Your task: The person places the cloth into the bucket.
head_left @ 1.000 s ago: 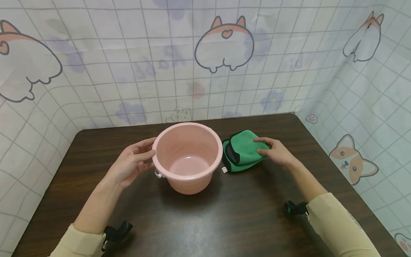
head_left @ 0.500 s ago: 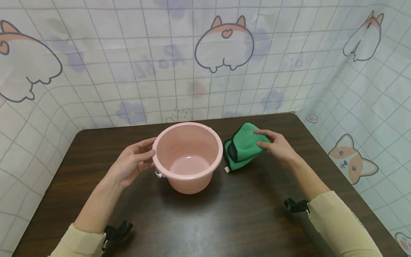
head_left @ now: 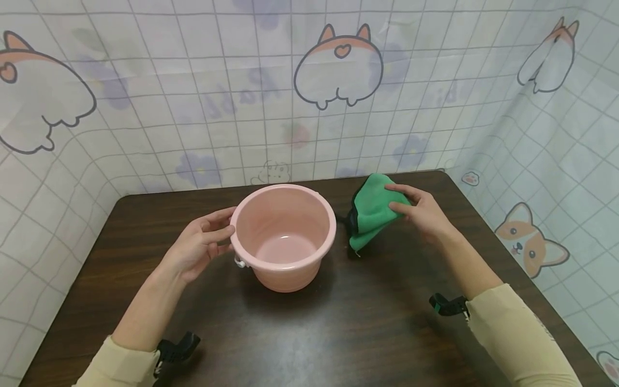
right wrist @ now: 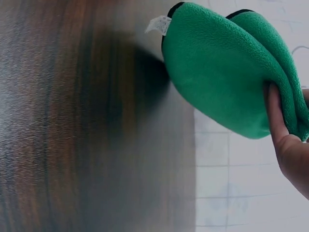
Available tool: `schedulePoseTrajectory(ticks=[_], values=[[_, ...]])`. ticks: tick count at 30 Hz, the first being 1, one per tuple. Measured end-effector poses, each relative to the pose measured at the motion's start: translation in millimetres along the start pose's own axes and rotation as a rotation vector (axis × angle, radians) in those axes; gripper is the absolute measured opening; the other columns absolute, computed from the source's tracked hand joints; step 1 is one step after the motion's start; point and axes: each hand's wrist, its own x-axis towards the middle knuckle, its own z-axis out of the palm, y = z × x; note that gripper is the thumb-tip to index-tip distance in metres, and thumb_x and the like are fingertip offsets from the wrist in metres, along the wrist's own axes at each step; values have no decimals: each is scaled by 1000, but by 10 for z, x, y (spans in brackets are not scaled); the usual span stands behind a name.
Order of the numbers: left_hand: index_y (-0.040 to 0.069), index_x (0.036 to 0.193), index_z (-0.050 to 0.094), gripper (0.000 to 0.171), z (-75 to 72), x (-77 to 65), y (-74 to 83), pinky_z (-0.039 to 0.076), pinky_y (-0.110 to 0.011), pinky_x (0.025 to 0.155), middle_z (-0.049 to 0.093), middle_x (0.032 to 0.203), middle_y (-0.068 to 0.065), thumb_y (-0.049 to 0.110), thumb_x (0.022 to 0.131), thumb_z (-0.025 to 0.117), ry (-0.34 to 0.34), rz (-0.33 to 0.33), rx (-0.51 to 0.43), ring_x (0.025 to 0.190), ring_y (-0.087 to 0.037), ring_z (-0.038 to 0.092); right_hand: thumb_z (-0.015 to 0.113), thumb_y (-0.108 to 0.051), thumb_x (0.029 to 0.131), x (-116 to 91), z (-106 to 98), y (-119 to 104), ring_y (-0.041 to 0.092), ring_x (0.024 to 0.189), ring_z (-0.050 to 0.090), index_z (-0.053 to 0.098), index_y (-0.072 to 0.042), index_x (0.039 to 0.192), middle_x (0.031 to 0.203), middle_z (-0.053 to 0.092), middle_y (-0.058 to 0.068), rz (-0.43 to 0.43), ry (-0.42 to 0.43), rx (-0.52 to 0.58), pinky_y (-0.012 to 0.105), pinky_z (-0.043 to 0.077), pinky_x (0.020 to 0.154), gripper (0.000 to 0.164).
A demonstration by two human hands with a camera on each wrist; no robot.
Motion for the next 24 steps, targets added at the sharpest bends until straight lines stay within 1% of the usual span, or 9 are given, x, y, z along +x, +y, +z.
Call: schedulePoseTrajectory(ticks=[3, 7, 9, 10, 12, 14, 17, 19, 24], values=[[-5, 156, 35, 59, -6, -6, -6, 56, -28, 82, 52, 133, -11, 6, 104, 60, -4, 3, -1, 100, -13, 62, 66, -18, 103, -5, -12, -55, 17, 118, 44, 49, -11, 154, 164, 32, 6, -9, 7, 1, 27, 46, 77, 54], [-5, 155, 35, 58, -11, -12, -6, 56, -28, 82, 51, 133, -12, 5, 104, 60, -4, 6, -2, 100, -14, 62, 67, -20, 103, -17, -32, -130, 14, 126, 44, 49, -12, 154, 166, 29, 6, -20, 13, 9, 27, 49, 83, 55], [-5, 155, 35, 58, -10, -12, -3, 56, -28, 82, 51, 133, -12, 6, 103, 61, -3, 5, -3, 99, -14, 62, 67, -20, 103, -23, -43, -172, 14, 124, 46, 49, -11, 154, 165, 29, 7, -28, 22, 18, 27, 49, 83, 55], [-5, 155, 35, 58, -9, -12, -2, 56, -28, 82, 51, 133, -12, 6, 103, 61, -1, 6, -4, 99, -14, 62, 67, -20, 102, -25, -49, -193, 13, 122, 47, 50, -11, 153, 165, 30, 7, -33, 28, 23, 27, 50, 82, 54], [-5, 155, 36, 58, -8, -9, 0, 56, -28, 82, 51, 133, -12, 6, 103, 61, 1, 8, -6, 99, -13, 62, 68, -19, 102, -29, -56, -237, 12, 112, 50, 52, -11, 152, 162, 33, 6, -46, 39, 52, 26, 50, 78, 53], [-5, 155, 36, 58, -6, -6, 1, 56, -27, 82, 50, 133, -12, 6, 103, 61, 3, 7, -9, 98, -13, 62, 69, -17, 101, -28, -62, -279, 11, 103, 54, 54, -10, 150, 156, 40, 6, -58, 47, 90, 23, 50, 75, 52], [-5, 155, 36, 58, -4, -4, -1, 56, -27, 82, 50, 134, -12, 6, 103, 61, 1, 5, -9, 99, -13, 62, 71, -14, 99, -29, -73, -337, 9, 94, 57, 57, -8, 147, 145, 48, 3, -82, 52, 148, 21, 51, 72, 51], [-5, 155, 36, 58, -2, -3, -4, 56, -27, 83, 50, 134, -12, 6, 104, 61, -1, 3, -6, 99, -13, 62, 72, -13, 98, -36, -86, -372, 9, 92, 58, 58, -7, 146, 141, 51, 3, -98, 54, 169, 21, 52, 71, 50], [-5, 155, 35, 58, 4, -1, -7, 56, -27, 82, 51, 132, -11, 6, 104, 60, 1, 7, -6, 98, -13, 62, 72, -12, 98, -62, -137, -454, 10, 91, 54, 59, -10, 146, 146, 49, 0, -117, 54, 179, 22, 49, 69, 49]])
